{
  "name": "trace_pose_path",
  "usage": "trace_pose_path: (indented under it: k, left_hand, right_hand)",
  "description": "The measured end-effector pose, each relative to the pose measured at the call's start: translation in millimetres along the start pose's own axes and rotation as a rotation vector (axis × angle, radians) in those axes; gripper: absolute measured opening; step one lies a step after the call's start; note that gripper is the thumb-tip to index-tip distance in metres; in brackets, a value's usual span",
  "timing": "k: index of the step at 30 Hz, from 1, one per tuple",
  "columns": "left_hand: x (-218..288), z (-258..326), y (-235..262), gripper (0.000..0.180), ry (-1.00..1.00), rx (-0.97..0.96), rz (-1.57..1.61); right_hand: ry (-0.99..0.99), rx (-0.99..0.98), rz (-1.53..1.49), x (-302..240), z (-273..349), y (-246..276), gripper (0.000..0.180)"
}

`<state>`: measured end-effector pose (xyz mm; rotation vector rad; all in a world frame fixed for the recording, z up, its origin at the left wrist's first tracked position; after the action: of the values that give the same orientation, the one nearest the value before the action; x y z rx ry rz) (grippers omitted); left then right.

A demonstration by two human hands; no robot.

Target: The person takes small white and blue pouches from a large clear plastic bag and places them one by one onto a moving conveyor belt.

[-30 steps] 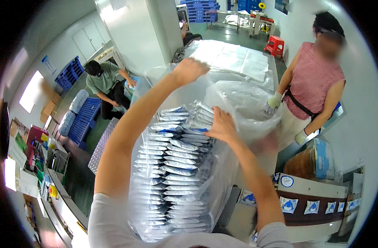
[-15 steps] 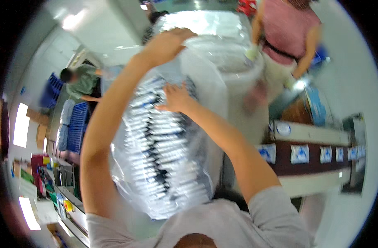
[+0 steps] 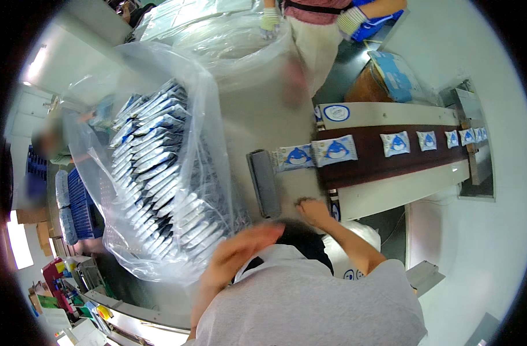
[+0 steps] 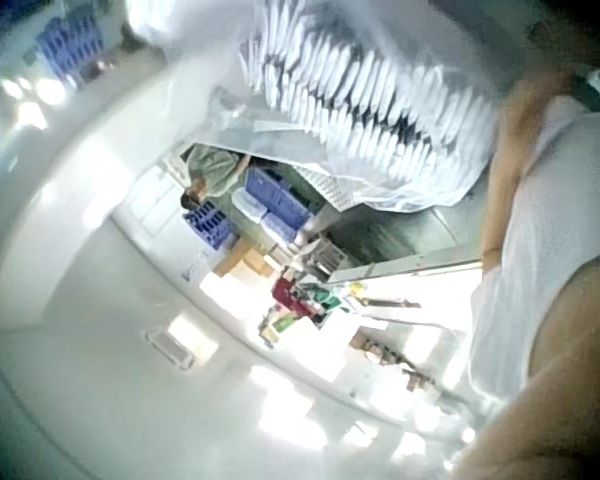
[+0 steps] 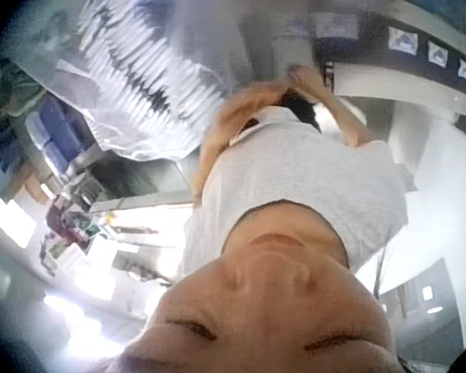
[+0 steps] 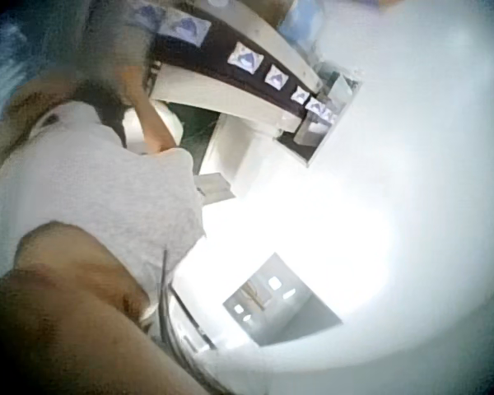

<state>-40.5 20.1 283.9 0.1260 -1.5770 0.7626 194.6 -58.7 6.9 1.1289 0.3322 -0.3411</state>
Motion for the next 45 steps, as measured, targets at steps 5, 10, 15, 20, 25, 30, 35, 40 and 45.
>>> trace_pose_path:
  k: [5, 10, 15, 20, 25, 30, 35, 40, 45]
  left_hand:
    - [-186, -53, 30, 0.052, 0.148, 0.193, -0.961]
    - [-276, -21, 66, 0.072, 0.268, 0.234, -1.318]
    - [-286, -18, 72, 0.069, 0.285, 0.142, -1.382]
    - [-282, -17, 77, 0.064, 0.354, 0.087, -1.464]
    - [-292, -10, 86, 0.062, 0.391, 0.075, -1.514]
    - [-290, -18, 79, 0.064, 0.475, 0.102, -1.455]
    - [-307, -10, 85, 0.064, 0.399, 0.135, -1.539]
    - [-310, -13, 88, 0.062, 0.392, 0.092, -1.614]
    - [-308, -5, 87, 0.061, 0.384, 0.133, -1.477]
  right_hand:
    - [0.140, -0.005, 0.029, 16, 14, -36, 0.027]
    - [0.107, -0.146, -0.176, 23, -5, 60, 0.025]
    - [-0.031, 0.113, -0.141, 141, -26, 194, 0.020]
    - [-0.212, 0.207, 0.477, 277, -29, 254, 0.026]
    - [-0.174, -0.133, 0.365, 284, -47, 270, 0.040]
    - [0.145, -0.352, 0.272, 240, -108, 265, 0.034]
    - [0.669, -0.501, 0.057, 114, -188, 223, 0.031]
    - [0.232, -0.794, -0.005, 40, -210, 143, 0.060]
    - [0.170, -0.450, 0.263, 11, -154, 103, 0.097]
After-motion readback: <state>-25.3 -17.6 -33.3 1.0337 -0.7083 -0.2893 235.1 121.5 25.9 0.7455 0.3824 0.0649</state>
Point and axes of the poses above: each hand's wrist, its own z-axis away from the middle knuckle, its own y-axis out of the back of the hand, x = y × z, the point moved 2 cm from there along -z, towards the middle knuckle, and after that the axes turned 3 degrees about -x, right-handed, at the moved point
